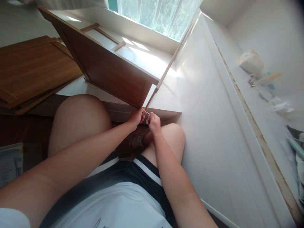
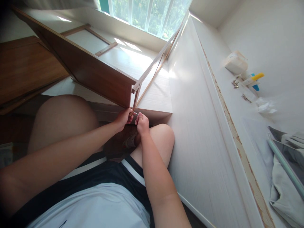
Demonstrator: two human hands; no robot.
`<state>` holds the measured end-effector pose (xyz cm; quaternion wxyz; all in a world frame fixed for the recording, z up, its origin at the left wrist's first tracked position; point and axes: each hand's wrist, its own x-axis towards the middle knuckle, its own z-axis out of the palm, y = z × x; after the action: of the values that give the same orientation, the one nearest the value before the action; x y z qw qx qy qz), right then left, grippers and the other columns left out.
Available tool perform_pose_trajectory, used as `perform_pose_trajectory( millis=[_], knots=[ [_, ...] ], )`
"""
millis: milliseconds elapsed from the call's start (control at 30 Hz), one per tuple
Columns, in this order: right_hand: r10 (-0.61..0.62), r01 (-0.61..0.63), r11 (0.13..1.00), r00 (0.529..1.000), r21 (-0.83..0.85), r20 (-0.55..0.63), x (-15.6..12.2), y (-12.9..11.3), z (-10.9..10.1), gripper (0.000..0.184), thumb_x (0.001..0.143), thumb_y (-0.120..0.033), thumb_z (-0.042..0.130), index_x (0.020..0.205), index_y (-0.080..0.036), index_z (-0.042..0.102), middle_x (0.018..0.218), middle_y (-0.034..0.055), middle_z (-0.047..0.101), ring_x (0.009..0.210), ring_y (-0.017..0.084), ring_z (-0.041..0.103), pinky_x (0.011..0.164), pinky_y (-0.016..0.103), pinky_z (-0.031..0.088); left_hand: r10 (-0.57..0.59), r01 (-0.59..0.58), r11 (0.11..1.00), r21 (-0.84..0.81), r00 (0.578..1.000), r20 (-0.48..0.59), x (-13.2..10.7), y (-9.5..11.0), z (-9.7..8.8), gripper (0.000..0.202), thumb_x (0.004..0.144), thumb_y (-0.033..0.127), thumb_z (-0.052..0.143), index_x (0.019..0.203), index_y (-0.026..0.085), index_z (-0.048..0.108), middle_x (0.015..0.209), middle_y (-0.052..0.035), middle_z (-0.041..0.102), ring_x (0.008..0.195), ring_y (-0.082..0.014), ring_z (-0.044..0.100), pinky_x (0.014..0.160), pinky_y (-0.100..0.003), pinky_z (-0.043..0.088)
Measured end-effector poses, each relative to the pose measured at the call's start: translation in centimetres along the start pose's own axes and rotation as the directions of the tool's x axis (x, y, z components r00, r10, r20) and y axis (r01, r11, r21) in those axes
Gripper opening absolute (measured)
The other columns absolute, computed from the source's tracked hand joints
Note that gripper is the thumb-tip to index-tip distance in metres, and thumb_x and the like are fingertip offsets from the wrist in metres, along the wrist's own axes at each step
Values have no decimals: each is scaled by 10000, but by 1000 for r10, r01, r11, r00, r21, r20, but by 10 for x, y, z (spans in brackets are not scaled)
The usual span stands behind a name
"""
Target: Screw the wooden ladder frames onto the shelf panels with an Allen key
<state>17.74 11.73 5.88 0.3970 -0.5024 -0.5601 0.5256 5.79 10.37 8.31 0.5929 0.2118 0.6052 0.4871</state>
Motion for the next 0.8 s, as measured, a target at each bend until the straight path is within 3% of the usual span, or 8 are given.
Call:
perform_pose_trajectory(
  millis=[133,333,800],
  knots=[
    [121,-126,986,991,107,52,1,-1,2,514,922,-585,421,572,-208,423,418,-28,466,346,90,372,370,230,269,5,-5,1000,0,1000,3,0,1,-1,269,803,369,471,742,166,635,586,13,531,457,-90,456,429,-212,347],
    [177,-196,965,977,175,118,2,-3,1,517,906,-589,434,560,-205,431,382,-17,483,289,78,327,311,215,216,5,-5,1000,5,1000,-2,0,1,-1,263,804,365,468,733,171,630,578,16,537,451,-90,458,434,-212,351],
    [182,-209,950,974,232,132,3,-5,2,498,925,-546,422,554,-217,381,353,-29,442,266,72,279,293,215,184,9,-9,1000,-4,1000,-1,0,-1,-1,269,802,371,477,733,165,635,582,8,536,448,-88,455,429,-214,347]
  ],
)
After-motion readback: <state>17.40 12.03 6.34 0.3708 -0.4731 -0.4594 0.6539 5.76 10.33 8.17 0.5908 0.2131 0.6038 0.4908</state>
